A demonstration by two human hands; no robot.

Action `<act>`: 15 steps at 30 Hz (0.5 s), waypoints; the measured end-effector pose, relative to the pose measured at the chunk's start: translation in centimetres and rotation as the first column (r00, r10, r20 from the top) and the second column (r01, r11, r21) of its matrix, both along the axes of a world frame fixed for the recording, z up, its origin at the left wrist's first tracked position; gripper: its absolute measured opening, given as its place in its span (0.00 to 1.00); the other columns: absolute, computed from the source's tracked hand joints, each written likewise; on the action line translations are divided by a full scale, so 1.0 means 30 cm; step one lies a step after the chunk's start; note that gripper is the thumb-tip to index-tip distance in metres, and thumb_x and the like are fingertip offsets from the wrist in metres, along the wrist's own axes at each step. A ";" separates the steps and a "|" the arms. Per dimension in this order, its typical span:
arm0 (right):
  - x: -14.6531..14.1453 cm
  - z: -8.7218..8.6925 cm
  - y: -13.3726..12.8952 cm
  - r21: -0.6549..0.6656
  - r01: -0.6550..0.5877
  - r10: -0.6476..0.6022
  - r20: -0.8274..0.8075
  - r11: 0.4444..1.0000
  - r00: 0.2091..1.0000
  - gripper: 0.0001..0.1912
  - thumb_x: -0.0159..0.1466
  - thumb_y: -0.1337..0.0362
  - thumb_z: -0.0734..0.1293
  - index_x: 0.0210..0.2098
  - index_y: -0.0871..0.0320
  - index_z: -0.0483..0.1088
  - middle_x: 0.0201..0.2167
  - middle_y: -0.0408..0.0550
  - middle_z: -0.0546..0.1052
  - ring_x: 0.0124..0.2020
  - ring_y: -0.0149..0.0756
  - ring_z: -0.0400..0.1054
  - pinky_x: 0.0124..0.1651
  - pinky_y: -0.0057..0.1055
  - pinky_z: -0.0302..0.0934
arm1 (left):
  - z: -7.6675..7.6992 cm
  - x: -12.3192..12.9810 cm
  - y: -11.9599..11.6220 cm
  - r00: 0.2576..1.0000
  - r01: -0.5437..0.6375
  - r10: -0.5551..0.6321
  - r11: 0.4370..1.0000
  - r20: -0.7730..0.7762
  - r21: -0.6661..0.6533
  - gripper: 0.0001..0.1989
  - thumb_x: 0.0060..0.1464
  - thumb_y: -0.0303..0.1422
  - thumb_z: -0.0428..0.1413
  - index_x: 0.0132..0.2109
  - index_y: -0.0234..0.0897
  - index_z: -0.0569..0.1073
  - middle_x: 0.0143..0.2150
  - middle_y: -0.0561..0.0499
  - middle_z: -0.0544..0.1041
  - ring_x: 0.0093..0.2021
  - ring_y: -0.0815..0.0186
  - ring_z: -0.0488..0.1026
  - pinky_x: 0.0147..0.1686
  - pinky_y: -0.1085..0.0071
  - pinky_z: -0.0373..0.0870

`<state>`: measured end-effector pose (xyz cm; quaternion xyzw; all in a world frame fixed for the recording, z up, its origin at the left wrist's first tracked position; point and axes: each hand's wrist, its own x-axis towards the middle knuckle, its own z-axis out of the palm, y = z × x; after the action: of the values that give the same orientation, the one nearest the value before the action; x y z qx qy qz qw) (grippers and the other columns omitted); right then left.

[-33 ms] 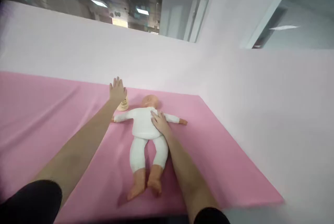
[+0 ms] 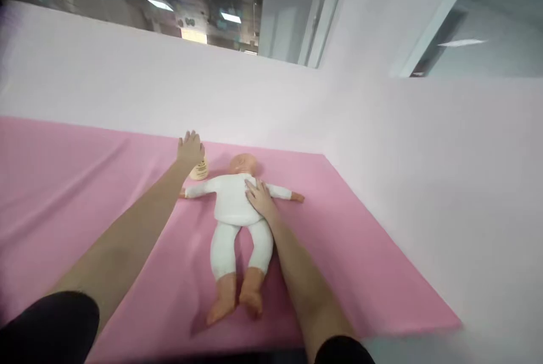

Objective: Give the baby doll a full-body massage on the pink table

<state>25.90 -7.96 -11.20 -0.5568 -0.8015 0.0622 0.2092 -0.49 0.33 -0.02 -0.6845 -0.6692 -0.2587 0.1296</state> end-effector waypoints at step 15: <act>-0.053 0.120 -0.080 -0.018 0.167 -0.167 -0.196 0.986 0.966 0.25 0.68 0.65 0.50 0.63 0.53 0.57 0.67 0.51 0.53 0.68 0.48 0.43 0.64 0.61 0.35 | -0.263 0.399 -0.340 0.866 0.497 -0.488 0.812 0.111 -0.305 0.27 0.63 0.37 0.37 0.65 0.31 0.56 0.69 0.40 0.51 0.69 0.48 0.44 0.61 0.40 0.44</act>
<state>24.32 -10.34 -7.61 -0.6135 -0.7271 0.0998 0.2914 11.47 -9.86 -7.91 -0.8424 -0.5039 -0.1794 -0.0648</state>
